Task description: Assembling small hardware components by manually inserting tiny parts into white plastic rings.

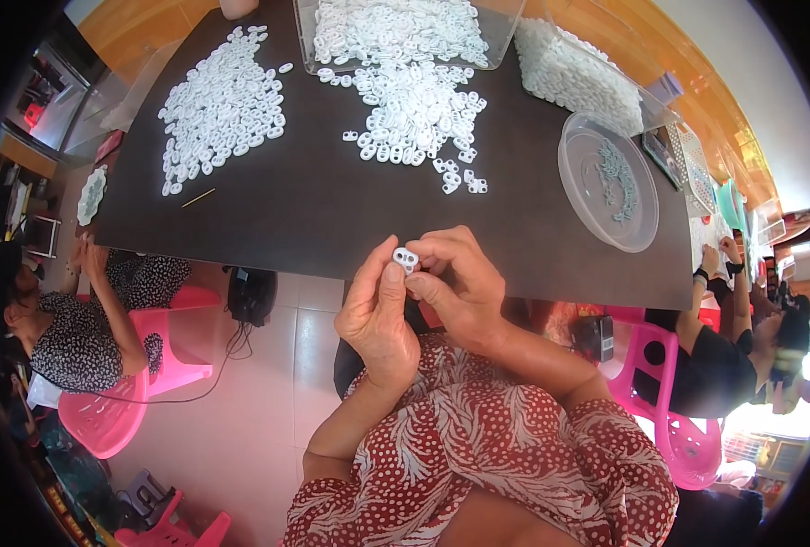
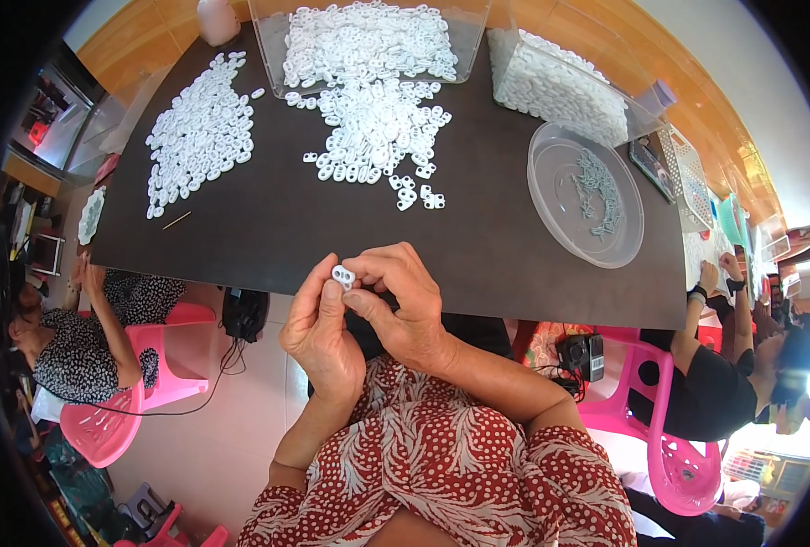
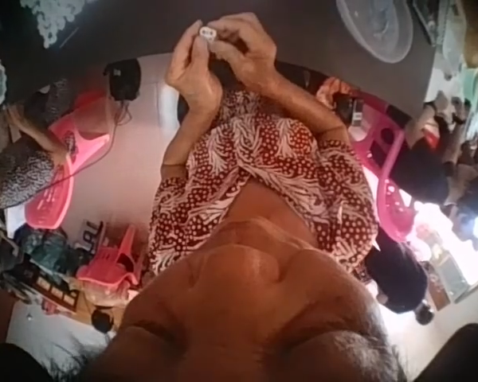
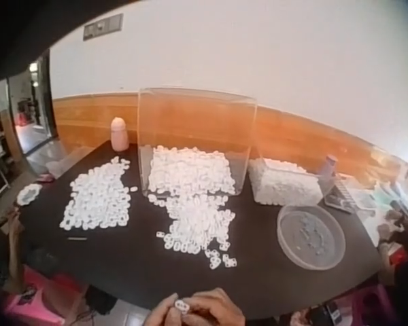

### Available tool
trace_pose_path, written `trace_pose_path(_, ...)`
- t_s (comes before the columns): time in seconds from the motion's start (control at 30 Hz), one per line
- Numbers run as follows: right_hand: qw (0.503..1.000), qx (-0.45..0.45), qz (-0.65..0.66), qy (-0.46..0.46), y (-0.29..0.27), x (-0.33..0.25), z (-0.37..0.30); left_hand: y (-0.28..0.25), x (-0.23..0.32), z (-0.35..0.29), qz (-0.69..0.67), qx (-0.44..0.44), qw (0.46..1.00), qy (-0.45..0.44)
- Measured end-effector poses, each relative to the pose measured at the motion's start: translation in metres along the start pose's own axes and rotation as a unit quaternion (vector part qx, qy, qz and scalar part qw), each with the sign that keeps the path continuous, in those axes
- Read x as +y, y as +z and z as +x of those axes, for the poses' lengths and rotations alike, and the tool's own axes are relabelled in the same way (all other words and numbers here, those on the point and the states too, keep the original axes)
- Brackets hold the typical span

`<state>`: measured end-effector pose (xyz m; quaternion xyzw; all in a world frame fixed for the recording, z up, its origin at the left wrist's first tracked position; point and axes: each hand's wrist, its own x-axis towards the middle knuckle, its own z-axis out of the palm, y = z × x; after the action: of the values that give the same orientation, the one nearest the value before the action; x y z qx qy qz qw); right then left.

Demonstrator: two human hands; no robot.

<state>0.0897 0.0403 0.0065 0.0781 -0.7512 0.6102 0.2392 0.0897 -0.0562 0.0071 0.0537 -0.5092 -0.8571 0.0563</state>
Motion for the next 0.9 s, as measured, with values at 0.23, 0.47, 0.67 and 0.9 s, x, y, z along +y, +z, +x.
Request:
trace_pose_path(0.23,0.992,-0.035,-0.072,-0.094,-0.006,-0.001,0.009,-0.004,0.002,0.000,-0.046,-0.014,0.999,-0.019)
trace_pose_path(0.47,0.992,-0.019,-0.070,-0.102,-0.005,-0.002,0.005,-0.010,0.003,0.002,-0.040,-0.056,0.998,0.004)
trace_pose_path(0.67,0.997,-0.010,-0.022,-0.068,-0.005,0.000,0.001,-0.012,-0.001,0.002,-0.006,-0.086,0.996,0.038)
trace_pose_path(0.9,0.997,0.003,-0.029,-0.069,-0.002,0.000,-0.002,-0.013,-0.007,0.003,0.022,-0.090,0.992,0.086)
